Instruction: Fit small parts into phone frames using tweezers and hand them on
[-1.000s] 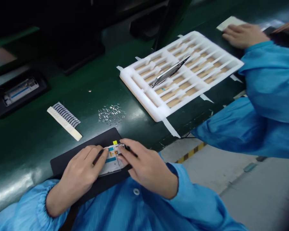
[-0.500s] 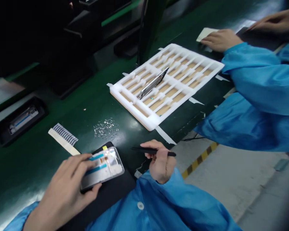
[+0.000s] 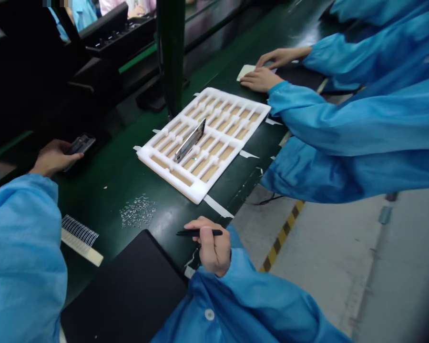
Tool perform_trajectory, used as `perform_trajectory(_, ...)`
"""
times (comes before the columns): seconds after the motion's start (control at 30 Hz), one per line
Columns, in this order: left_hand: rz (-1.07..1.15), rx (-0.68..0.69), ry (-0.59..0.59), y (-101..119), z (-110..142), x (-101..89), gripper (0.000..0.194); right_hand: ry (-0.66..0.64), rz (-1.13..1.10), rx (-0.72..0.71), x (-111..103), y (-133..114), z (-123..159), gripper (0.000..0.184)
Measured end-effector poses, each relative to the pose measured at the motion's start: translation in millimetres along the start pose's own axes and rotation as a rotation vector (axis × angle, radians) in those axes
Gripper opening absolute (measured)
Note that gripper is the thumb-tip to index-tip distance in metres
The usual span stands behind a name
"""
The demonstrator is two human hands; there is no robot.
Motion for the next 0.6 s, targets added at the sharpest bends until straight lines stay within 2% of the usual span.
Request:
perform_trajectory(0.17, 0.054, 0.019, -0.024, -3, -22, 10.8, 0.068, 0.026, 0.002, -0.032, -3, -3, -2, 0.044)
perform_trajectory(0.23, 0.078, 0.061, -0.021, 5, -27, 6.9, 0.068, 0.035, -0.005, -0.05, -3, -5, -3, 0.043)
perform_trajectory(0.33, 0.088, 0.105, 0.079, 33, -37, -11.4, 0.066, 0.048, -0.006, -0.082, -2, -8, -2, 0.045)
perform_trajectory(0.4, 0.098, 0.132, 0.154, 70, -40, -22.8, 0.063, 0.056, 0.0, -0.099, 0, -9, -1, 0.047)
perform_trajectory(0.43, 0.113, 0.157, 0.176, 96, -41, -25.9, 0.061, 0.057, 0.004, -0.101, 1, -9, -1, 0.048)
perform_trajectory(0.5, 0.161, 0.238, 0.18, 162, -37, -25.6, 0.055, 0.052, 0.006, -0.097, 2, -8, -2, 0.049)
perform_trajectory(0.6, 0.261, 0.428, 0.092, 277, -23, -7.6, 0.045, 0.037, -0.011, -0.088, 1, -8, -3, 0.048)
Point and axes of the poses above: each hand's wrist, its own z-axis away from the middle knuckle, its own x-axis out of the palm, y = z × x, the point moved 10 cm from there along -z, towards the middle knuckle, and after that the axes turned 14 degrees about x, right-handed, at the moved point
